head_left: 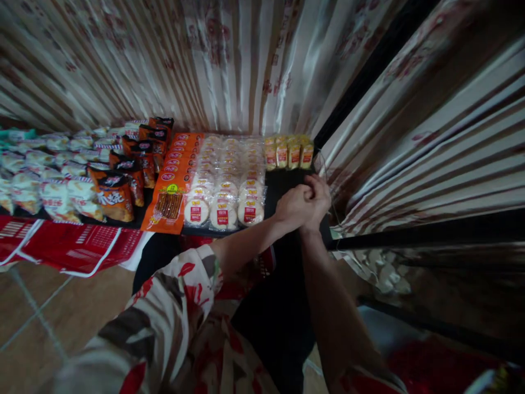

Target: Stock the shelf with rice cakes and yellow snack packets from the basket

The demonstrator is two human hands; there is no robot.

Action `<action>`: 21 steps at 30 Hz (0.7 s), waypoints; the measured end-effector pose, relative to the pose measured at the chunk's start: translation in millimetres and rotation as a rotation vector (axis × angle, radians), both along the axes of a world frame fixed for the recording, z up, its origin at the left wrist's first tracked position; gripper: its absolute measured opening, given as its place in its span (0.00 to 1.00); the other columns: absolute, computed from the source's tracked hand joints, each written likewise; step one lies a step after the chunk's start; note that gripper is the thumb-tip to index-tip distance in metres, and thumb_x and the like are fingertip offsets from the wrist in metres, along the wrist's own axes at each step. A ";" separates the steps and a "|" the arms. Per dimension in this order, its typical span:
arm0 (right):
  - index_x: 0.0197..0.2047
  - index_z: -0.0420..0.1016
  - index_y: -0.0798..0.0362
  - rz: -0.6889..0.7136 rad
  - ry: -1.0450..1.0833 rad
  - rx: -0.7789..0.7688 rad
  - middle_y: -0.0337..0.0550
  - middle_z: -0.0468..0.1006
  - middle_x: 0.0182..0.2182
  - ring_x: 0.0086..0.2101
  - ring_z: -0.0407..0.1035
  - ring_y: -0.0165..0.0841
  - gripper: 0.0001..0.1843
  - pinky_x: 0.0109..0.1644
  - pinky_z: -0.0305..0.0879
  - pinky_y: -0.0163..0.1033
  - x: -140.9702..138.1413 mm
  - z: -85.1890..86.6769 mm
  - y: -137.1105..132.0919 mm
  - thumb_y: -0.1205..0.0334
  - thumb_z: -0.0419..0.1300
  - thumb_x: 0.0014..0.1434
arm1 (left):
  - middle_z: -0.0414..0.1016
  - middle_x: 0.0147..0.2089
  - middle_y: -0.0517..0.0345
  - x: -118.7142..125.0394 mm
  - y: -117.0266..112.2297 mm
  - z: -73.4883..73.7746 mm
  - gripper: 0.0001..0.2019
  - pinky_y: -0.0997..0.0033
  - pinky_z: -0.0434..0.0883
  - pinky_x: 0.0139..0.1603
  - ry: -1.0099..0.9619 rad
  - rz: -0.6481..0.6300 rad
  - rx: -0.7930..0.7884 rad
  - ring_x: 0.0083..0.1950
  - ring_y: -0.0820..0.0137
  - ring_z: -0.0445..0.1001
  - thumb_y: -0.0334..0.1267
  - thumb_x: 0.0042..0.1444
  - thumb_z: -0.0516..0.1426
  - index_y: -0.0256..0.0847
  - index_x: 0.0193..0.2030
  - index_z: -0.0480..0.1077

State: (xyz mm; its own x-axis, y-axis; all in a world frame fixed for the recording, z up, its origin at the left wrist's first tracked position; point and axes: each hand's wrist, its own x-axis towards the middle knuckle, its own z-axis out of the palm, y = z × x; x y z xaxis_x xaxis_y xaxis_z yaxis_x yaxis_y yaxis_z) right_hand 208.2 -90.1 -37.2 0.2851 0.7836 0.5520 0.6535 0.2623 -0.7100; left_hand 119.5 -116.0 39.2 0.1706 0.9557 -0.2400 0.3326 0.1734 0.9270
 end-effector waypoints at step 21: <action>0.42 0.75 0.58 0.863 -0.620 -1.018 0.54 0.77 0.42 0.41 0.71 0.37 0.13 0.43 0.63 0.35 -105.5 -74.5 -163.6 0.71 0.52 0.56 | 0.78 0.40 0.55 -213.1 -171.7 -153.6 0.11 0.79 0.68 0.40 0.401 0.095 -0.510 0.42 0.71 0.75 0.33 0.51 0.55 0.36 0.41 0.73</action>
